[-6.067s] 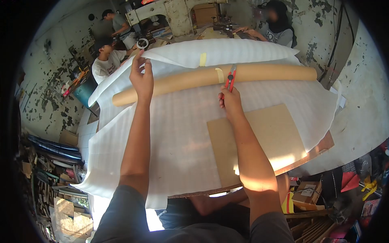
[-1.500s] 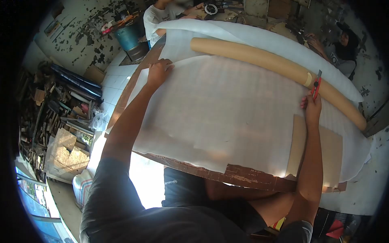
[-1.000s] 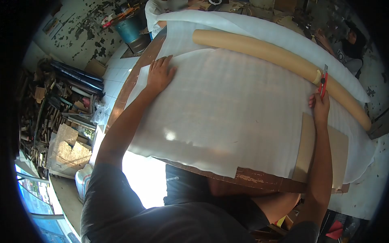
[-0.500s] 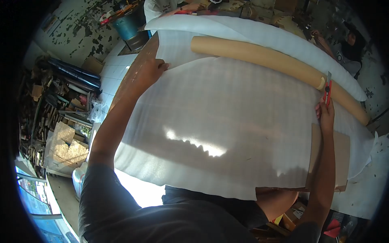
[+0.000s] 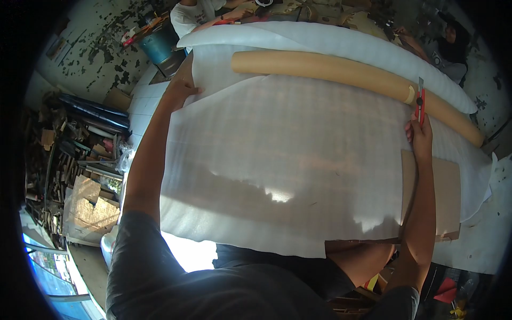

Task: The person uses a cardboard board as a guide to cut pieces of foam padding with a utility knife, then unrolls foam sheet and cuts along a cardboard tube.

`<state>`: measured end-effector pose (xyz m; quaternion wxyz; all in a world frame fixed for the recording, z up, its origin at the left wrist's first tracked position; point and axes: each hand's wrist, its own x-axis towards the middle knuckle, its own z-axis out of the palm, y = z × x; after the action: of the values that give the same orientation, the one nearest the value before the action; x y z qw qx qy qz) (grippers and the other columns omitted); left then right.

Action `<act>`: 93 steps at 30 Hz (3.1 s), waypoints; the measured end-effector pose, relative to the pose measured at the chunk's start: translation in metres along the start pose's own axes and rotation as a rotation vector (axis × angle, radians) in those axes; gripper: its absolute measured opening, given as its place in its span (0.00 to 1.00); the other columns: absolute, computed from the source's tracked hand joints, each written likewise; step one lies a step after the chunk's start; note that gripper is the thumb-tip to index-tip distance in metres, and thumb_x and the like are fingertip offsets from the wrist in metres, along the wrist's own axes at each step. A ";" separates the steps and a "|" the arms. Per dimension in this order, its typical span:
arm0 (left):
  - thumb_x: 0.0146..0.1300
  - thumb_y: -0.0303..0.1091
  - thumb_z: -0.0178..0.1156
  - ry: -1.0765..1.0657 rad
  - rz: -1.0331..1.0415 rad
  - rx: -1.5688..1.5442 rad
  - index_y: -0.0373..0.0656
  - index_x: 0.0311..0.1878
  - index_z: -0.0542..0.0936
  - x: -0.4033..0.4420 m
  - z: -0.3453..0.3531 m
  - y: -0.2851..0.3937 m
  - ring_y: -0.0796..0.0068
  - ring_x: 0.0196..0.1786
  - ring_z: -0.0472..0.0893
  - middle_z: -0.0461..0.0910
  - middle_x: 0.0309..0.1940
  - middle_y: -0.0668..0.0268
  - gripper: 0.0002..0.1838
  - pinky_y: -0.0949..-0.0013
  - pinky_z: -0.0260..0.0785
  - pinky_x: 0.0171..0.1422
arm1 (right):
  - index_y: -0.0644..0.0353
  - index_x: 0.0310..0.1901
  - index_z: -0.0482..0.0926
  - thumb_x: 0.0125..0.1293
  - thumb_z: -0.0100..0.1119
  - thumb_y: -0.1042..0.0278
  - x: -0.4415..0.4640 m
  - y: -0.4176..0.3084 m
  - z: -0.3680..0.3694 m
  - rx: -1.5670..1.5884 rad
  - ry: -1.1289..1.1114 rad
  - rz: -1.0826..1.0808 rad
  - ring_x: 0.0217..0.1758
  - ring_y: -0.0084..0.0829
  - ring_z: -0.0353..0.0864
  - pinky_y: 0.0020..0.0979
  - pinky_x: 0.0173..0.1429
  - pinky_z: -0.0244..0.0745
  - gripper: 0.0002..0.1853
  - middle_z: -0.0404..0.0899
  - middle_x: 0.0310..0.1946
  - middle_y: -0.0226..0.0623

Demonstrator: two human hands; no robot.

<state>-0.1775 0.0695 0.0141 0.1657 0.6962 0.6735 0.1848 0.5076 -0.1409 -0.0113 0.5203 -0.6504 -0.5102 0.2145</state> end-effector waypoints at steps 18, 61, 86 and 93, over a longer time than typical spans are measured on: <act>0.66 0.48 0.69 0.524 -0.223 0.221 0.48 0.46 0.82 0.045 0.036 -0.006 0.47 0.55 0.86 0.88 0.49 0.55 0.15 0.44 0.79 0.55 | 0.56 0.56 0.75 0.82 0.52 0.55 0.000 0.003 -0.002 -0.022 0.004 -0.004 0.25 0.14 0.70 0.19 0.29 0.64 0.14 0.76 0.27 0.25; 0.79 0.65 0.32 0.033 0.002 0.377 0.49 0.86 0.50 -0.044 0.086 0.091 0.44 0.87 0.43 0.44 0.86 0.48 0.41 0.37 0.34 0.86 | 0.54 0.53 0.75 0.83 0.50 0.57 0.000 -0.001 -0.001 0.042 -0.011 0.029 0.23 0.14 0.68 0.21 0.26 0.64 0.11 0.75 0.25 0.25; 0.77 0.68 0.33 0.009 0.125 0.367 0.66 0.85 0.53 0.062 0.093 0.095 0.54 0.88 0.43 0.44 0.87 0.61 0.38 0.35 0.34 0.86 | 0.56 0.53 0.75 0.82 0.51 0.57 0.016 0.005 0.002 -0.002 0.014 -0.004 0.23 0.16 0.70 0.21 0.26 0.65 0.12 0.76 0.25 0.27; 0.75 0.69 0.34 0.007 0.163 0.369 0.68 0.85 0.53 0.074 0.099 0.088 0.54 0.88 0.43 0.43 0.87 0.61 0.39 0.33 0.32 0.86 | 0.57 0.54 0.76 0.83 0.51 0.56 0.021 0.012 0.002 -0.035 0.033 -0.015 0.23 0.15 0.69 0.20 0.26 0.64 0.13 0.75 0.25 0.26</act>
<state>-0.0509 0.1421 -0.0277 0.0173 0.7663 0.6381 0.0734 0.5197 -0.1210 -0.0177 0.5188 -0.6591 -0.5098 0.1910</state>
